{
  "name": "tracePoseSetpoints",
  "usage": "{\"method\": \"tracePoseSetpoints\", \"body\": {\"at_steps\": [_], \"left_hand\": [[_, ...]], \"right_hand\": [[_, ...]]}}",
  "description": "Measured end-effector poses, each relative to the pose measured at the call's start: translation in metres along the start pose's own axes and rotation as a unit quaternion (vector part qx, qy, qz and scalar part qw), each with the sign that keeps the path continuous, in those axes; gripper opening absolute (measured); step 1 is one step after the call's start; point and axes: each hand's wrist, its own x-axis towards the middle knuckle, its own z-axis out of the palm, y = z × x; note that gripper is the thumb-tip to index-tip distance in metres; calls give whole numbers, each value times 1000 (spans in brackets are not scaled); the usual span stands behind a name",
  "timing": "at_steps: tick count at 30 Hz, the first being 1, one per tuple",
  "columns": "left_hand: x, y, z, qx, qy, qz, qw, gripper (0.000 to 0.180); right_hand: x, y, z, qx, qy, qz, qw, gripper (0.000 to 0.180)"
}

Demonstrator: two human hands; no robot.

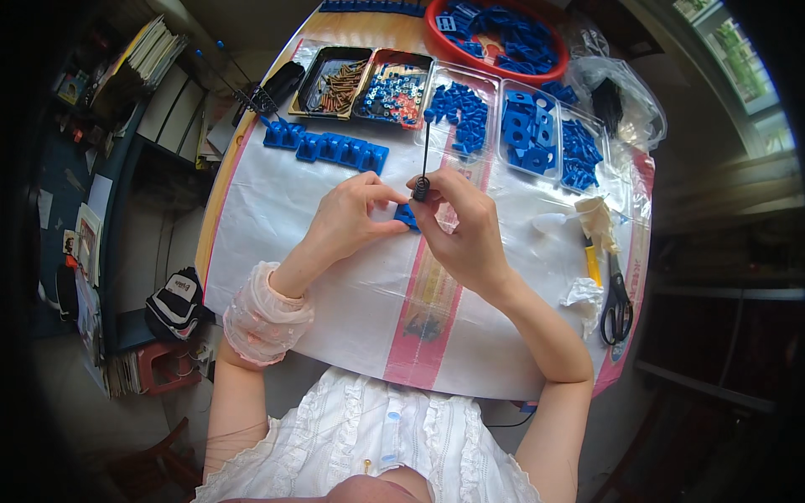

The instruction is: Assembling small blue plastic components onto a fixture and wire.

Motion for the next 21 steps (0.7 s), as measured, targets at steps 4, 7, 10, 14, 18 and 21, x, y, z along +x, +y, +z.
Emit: {"method": "tracePoseSetpoints", "body": {"at_steps": [4, 7, 10, 14, 18, 21], "left_hand": [[1, -2, 2, -2, 3, 8, 1000, 29], [0, -5, 3, 4, 11, 22, 1000, 35], [0, -5, 4, -2, 12, 16, 1000, 35], [2, -3, 4, -3, 5, 19, 1000, 36], [0, -5, 3, -2, 8, 15, 1000, 36], [0, -4, 3, -1, 8, 15, 1000, 36]], "right_hand": [[0, 0, 1, 1, 3, -3, 1000, 21], [1, -1, 2, 1, -1, -9, 1000, 21], [1, -2, 3, 6, -3, -13, 1000, 20], [0, -5, -1, -2, -8, -9, 1000, 20], [-1, -6, 0, -2, -12, 1, 1000, 19], [-1, -5, -1, -5, -10, 4, 1000, 20]]}}
